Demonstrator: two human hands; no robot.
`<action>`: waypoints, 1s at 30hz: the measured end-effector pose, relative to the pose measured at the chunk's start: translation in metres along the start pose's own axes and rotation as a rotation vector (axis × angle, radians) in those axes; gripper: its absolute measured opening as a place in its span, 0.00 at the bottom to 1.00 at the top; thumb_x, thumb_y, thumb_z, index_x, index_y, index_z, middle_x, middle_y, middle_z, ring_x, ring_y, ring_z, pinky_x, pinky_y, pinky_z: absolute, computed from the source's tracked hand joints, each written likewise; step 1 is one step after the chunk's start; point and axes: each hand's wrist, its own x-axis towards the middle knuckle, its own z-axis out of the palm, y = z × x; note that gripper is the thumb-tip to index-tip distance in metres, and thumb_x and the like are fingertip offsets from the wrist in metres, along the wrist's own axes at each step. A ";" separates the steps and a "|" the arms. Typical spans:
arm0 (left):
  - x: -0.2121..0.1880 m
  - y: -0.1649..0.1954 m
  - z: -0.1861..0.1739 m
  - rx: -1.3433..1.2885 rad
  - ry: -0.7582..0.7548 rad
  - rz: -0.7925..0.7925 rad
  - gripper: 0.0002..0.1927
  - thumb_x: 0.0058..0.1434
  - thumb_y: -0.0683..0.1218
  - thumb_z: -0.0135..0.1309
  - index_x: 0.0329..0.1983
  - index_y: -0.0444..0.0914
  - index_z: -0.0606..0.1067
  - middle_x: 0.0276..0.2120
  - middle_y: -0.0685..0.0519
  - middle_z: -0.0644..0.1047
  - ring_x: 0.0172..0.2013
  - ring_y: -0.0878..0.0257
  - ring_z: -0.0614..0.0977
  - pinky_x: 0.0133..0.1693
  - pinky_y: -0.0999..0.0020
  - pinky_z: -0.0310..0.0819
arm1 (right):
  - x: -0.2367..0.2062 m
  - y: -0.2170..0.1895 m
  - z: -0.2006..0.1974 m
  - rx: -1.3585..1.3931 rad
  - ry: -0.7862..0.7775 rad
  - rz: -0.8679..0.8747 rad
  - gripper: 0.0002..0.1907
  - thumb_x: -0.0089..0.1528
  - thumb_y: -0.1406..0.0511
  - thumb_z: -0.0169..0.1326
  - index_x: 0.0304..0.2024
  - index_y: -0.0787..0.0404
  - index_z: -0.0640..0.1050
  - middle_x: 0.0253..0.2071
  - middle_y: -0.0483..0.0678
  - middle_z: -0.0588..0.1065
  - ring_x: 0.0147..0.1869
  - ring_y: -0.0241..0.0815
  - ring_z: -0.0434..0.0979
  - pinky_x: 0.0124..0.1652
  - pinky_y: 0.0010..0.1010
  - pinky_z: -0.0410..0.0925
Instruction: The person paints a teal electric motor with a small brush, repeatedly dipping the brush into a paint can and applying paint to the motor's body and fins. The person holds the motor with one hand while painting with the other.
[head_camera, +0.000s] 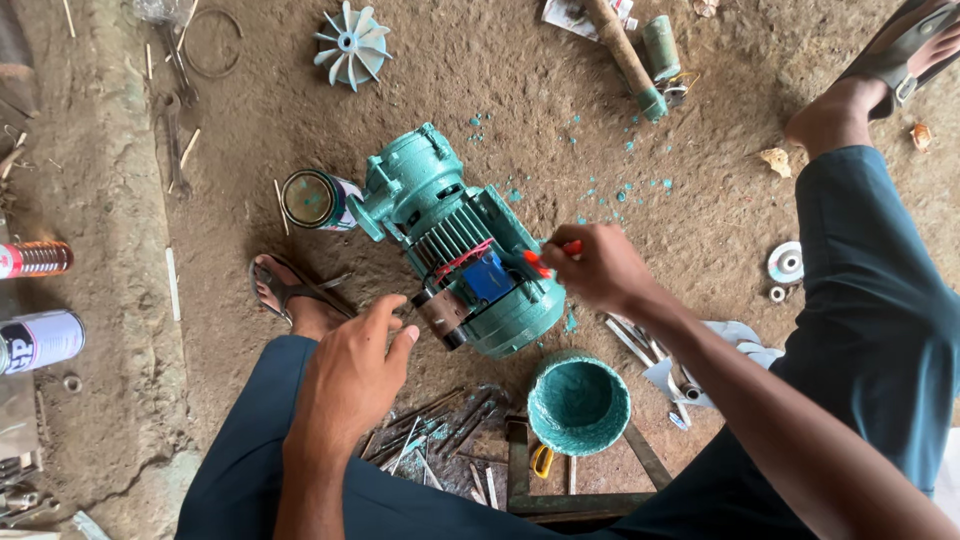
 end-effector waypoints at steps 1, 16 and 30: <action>0.000 0.001 0.001 0.001 -0.004 -0.005 0.23 0.66 0.52 0.52 0.61 0.38 0.71 0.48 0.44 0.82 0.47 0.46 0.84 0.48 0.51 0.77 | -0.001 0.003 -0.005 -0.033 -0.016 -0.008 0.14 0.67 0.60 0.51 0.39 0.61 0.84 0.33 0.51 0.83 0.28 0.38 0.83 0.32 0.33 0.80; 0.004 -0.006 0.007 -0.022 0.022 0.006 0.23 0.65 0.53 0.53 0.61 0.39 0.72 0.47 0.46 0.83 0.47 0.46 0.84 0.47 0.50 0.76 | 0.061 -0.023 0.005 0.075 0.130 -0.044 0.14 0.68 0.60 0.50 0.42 0.62 0.83 0.31 0.52 0.83 0.28 0.38 0.83 0.34 0.33 0.77; 0.004 -0.002 0.007 0.016 -0.039 -0.049 0.24 0.66 0.54 0.51 0.63 0.39 0.70 0.49 0.49 0.82 0.45 0.50 0.85 0.48 0.52 0.77 | 0.039 0.004 0.023 0.343 0.177 0.022 0.14 0.70 0.61 0.51 0.45 0.65 0.81 0.38 0.54 0.83 0.29 0.37 0.82 0.31 0.31 0.78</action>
